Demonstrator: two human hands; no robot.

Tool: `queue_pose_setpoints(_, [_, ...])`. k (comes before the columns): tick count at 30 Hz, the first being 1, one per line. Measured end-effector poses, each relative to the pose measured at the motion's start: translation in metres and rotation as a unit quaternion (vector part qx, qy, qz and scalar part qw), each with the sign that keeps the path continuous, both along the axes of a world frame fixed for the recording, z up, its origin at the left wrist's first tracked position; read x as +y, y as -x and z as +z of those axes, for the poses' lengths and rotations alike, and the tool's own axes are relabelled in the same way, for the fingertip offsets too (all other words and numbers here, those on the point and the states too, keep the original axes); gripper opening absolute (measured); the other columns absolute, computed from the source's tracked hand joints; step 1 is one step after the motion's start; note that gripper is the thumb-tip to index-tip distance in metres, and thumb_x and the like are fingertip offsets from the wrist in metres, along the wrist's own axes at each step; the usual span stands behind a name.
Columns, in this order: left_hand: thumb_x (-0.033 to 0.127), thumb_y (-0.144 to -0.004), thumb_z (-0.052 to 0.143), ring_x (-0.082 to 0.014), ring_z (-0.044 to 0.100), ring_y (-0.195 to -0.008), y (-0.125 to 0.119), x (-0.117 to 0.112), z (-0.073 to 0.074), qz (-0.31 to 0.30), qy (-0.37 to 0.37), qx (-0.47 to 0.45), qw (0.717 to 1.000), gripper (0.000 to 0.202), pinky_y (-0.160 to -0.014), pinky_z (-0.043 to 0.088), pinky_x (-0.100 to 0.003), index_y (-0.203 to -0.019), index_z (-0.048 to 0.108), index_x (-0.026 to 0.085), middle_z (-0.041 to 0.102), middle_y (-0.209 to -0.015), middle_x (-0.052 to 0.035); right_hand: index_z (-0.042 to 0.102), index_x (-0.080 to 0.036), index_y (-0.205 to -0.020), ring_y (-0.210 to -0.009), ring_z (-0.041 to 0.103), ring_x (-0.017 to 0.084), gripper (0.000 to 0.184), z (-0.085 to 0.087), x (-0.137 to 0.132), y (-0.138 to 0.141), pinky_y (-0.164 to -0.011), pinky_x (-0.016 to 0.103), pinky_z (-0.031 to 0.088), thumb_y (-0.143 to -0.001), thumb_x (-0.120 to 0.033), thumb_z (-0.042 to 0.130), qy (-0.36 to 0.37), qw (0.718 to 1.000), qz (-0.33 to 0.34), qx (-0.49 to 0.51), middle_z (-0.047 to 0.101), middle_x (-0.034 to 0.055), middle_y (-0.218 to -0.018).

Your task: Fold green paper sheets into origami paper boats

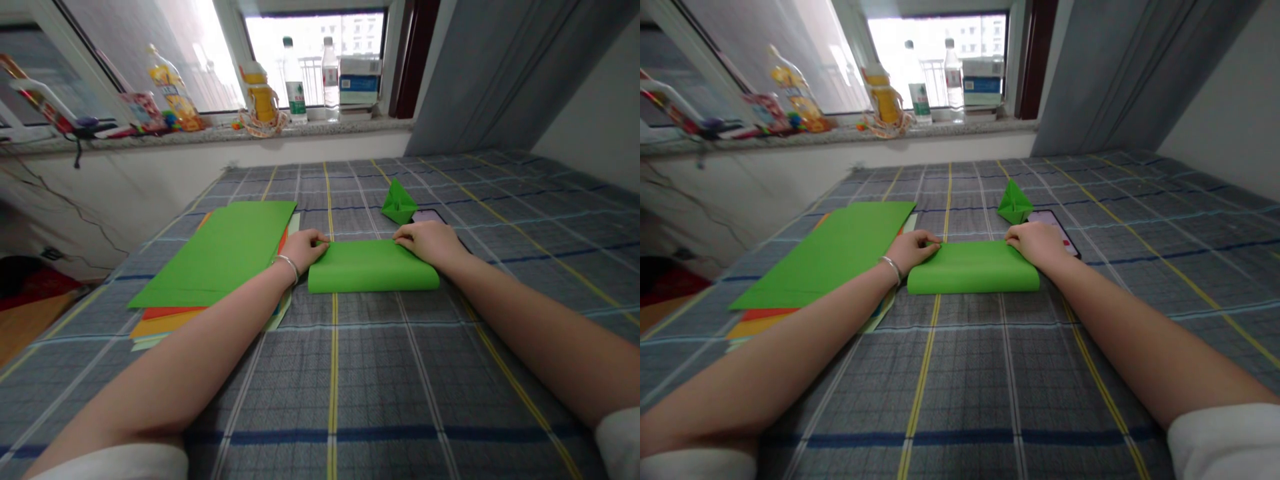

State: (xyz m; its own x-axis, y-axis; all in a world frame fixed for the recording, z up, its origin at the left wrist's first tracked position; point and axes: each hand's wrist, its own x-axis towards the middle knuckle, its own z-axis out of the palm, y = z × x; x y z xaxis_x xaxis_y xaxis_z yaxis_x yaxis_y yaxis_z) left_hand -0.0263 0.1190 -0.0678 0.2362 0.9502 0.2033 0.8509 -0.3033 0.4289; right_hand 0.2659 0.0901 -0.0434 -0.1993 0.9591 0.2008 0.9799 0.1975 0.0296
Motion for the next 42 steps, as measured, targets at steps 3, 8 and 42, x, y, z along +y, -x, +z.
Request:
queue_pose_setpoints(3, [0.027, -0.084, 0.06, -0.0192, 0.064, -0.084, -0.001, -0.001, 0.002, -0.044, -0.036, 0.063, 0.996, 0.02, -0.08, 0.048, -0.031, -0.098, 0.073, 0.02, 0.072, -0.089, -0.0041, 0.075, -0.033, -0.098, -0.087, 0.066, 0.026, 0.026, -0.001, 0.002, -0.001, -0.062, 0.034, 0.039, -0.088, -0.04, 0.052, -0.003, 1.0, 0.017, -0.003, 0.075, 0.0016, -0.099])
queue_pose_setpoints(8, [0.025, -0.087, 0.056, -0.0241, 0.062, -0.097, -0.002, -0.004, 0.004, -0.097, -0.088, 0.153, 0.98, 0.021, -0.09, 0.045, -0.037, -0.101, 0.07, 0.019, 0.071, -0.1, -0.0069, 0.075, -0.028, -0.1, -0.088, 0.065, 0.024, 0.026, -0.006, 0.007, -0.005, -0.068, 0.034, 0.041, -0.089, -0.037, 0.052, 0.009, 0.999, 0.052, 0.004, 0.075, 0.0027, -0.101])
queue_pose_setpoints(42, [0.011, -0.09, 0.043, -0.0173, 0.058, -0.112, -0.032, 0.008, 0.022, -0.308, -0.038, 0.258, 0.915, 0.045, -0.1, 0.042, -0.03, -0.127, 0.061, 0.029, 0.065, -0.127, 0.0009, 0.067, -0.033, -0.122, -0.091, 0.065, 0.025, 0.038, 0.015, 0.023, 0.015, -0.073, 0.035, 0.048, -0.09, -0.041, 0.049, 0.117, 0.971, 0.2, -0.053, 0.069, 0.006, -0.112])
